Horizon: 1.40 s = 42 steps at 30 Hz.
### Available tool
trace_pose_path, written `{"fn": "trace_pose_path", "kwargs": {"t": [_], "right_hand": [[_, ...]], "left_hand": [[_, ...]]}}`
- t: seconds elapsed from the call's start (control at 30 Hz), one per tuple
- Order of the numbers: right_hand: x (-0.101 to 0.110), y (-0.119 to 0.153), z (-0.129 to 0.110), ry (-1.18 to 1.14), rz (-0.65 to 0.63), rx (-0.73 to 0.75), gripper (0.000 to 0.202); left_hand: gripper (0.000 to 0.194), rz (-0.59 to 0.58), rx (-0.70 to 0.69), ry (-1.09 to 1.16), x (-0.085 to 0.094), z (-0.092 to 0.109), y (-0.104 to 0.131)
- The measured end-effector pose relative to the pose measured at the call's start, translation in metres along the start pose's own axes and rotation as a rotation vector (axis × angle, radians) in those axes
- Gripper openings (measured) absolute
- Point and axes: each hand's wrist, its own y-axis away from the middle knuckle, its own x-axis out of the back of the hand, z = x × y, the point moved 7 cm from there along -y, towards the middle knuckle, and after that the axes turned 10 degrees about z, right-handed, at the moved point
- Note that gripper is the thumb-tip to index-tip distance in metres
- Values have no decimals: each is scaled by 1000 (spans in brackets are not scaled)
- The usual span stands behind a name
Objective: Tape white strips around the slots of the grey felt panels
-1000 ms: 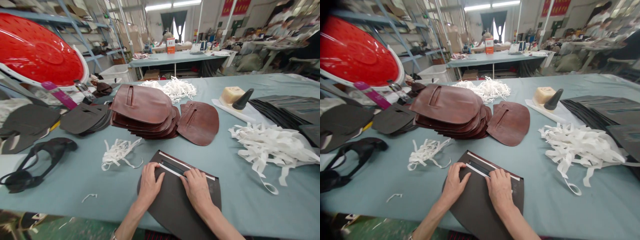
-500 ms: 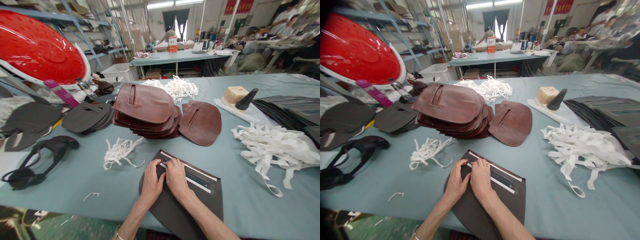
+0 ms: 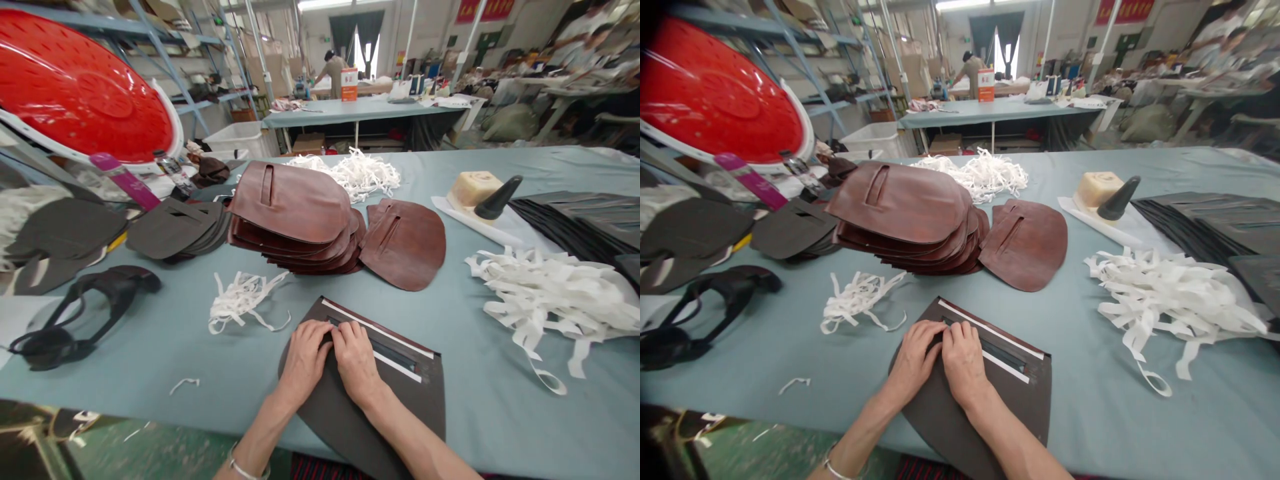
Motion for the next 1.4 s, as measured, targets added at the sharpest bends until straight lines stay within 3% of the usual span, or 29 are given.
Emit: {"fn": "trace_pose_path", "kwargs": {"t": [0.17, 0.3, 0.5, 0.7, 1.0, 1.2, 1.4], "right_hand": [[15, 20, 13, 12, -37, 65, 22], [24, 31, 24, -32, -33, 32, 23], [8, 14, 11, -69, 23, -47, 24], [9, 17, 4, -29, 31, 50, 28], [35, 54, 29, -40, 17, 74, 34], [36, 52, 42, -62, 56, -47, 30], [65, 73, 74, -41, 132, -150, 12]], "left_hand": [[26, 17, -90, -41, -1, 0, 3], [26, 25, -107, -83, -4, 2, 5], [30, 35, -93, -58, -5, -2, 7], [30, 41, -115, -33, -5, -2, 8], [35, 31, -172, -73, -8, -2, 11], [34, 35, -161, -89, -7, 0, 11], [29, 70, -54, -72, -3, -3, 9]]}}
